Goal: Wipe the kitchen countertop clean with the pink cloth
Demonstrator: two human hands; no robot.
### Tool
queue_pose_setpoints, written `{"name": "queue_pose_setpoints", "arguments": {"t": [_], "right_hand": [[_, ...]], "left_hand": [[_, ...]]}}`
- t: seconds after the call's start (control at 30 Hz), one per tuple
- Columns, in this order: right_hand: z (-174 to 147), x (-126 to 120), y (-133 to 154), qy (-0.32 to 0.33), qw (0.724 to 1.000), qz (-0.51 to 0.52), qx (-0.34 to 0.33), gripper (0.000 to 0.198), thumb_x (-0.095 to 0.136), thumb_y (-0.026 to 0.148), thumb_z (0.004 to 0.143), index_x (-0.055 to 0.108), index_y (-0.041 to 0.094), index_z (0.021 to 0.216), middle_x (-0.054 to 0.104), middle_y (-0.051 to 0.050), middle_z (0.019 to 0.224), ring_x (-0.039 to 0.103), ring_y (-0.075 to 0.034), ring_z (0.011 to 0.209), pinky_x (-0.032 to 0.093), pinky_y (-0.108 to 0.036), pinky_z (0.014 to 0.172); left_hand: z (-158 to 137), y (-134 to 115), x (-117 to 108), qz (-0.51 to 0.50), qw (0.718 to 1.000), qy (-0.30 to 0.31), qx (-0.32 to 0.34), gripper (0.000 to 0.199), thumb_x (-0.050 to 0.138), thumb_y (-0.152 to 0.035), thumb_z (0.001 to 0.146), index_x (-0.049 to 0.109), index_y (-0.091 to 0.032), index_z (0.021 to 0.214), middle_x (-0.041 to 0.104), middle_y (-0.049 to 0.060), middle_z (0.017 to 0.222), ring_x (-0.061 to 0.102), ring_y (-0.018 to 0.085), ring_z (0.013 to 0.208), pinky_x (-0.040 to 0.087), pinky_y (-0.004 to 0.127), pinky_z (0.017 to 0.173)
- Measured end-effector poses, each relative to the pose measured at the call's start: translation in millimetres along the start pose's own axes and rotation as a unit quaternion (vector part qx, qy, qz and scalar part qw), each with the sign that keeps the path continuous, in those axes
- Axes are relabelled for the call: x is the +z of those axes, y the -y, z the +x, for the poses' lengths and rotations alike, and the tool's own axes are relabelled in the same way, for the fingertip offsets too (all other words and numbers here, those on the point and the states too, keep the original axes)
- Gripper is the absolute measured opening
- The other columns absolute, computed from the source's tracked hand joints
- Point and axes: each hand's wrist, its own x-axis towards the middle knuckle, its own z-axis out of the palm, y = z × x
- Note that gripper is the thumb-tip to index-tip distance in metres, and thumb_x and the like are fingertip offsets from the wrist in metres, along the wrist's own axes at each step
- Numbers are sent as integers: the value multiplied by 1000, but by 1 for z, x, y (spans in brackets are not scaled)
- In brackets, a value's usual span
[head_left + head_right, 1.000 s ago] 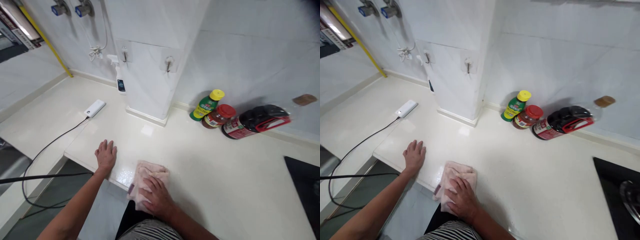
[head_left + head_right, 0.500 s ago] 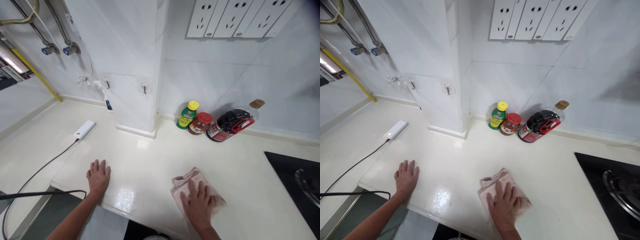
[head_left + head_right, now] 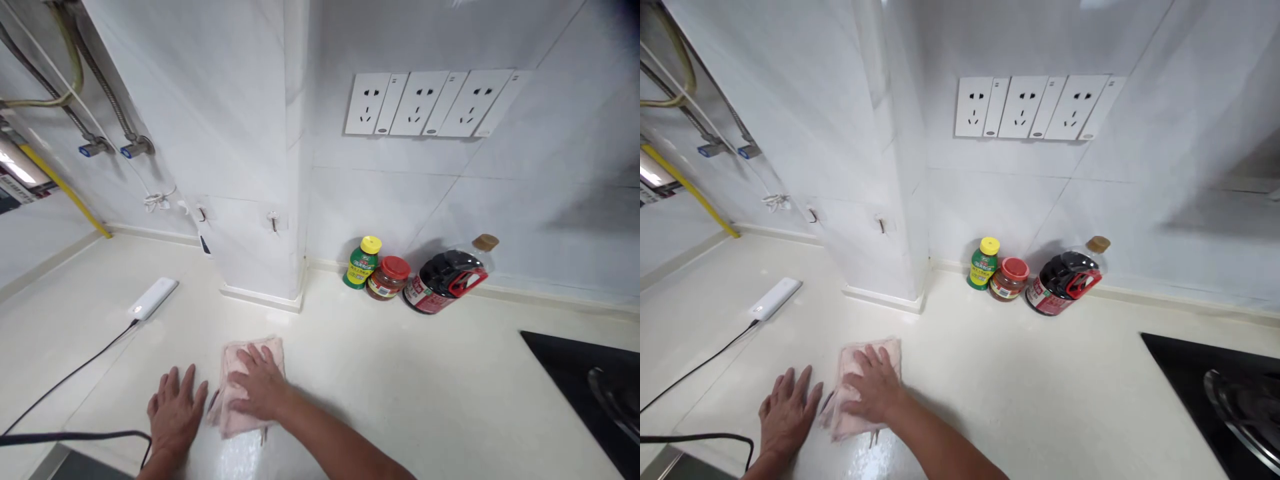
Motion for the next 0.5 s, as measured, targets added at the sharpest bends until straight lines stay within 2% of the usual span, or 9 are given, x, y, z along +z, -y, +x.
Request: {"name": "queue_pose_setpoints", "arguments": {"t": [0.07,0.17,0.3,0.4,0.5], "right_hand": [[-2,-9,-28,-33,999,1,36,50,53,62,98,58,34,139,34,-4,167,15,-31,158,9,-59,126],[-24,-21,-84,-136,982,-27,127,35,55,46,99,64,32,130,46,-4,159,26,-30,152,18,-58,123],[-52,-49,-158,-306,926,-58,213,28,51,31,96,68,25,117,57,-10,142,48,-28,131,35,-49,113],[-42,-82,-200,-392,871,-59,289,37,39,32,99,65,18,120,56,-15,135,49,-29,124,40,-49,107],[-8,-116,-227,-401,857,-62,317,45,32,34,102,60,15,131,53,-17,139,44,-29,131,38,-47,108]], "left_hand": [[0,0,1,-2,1000,7,-10,60,29,-51,100,48,-24,151,36,16,164,24,32,155,24,53,122],[1,3,5,-7,1000,7,-11,59,26,-48,102,49,-25,150,35,15,164,22,31,156,22,52,123],[1,8,15,-14,1000,-9,-6,59,23,-45,102,49,-24,151,34,15,165,21,30,157,22,53,123],[2,12,22,-18,1000,-12,-8,59,23,-45,102,48,-25,151,34,14,165,19,29,158,21,52,124],[4,15,28,-14,1000,-8,-12,59,23,-45,101,48,-26,151,35,13,165,20,28,158,20,52,124]]}}
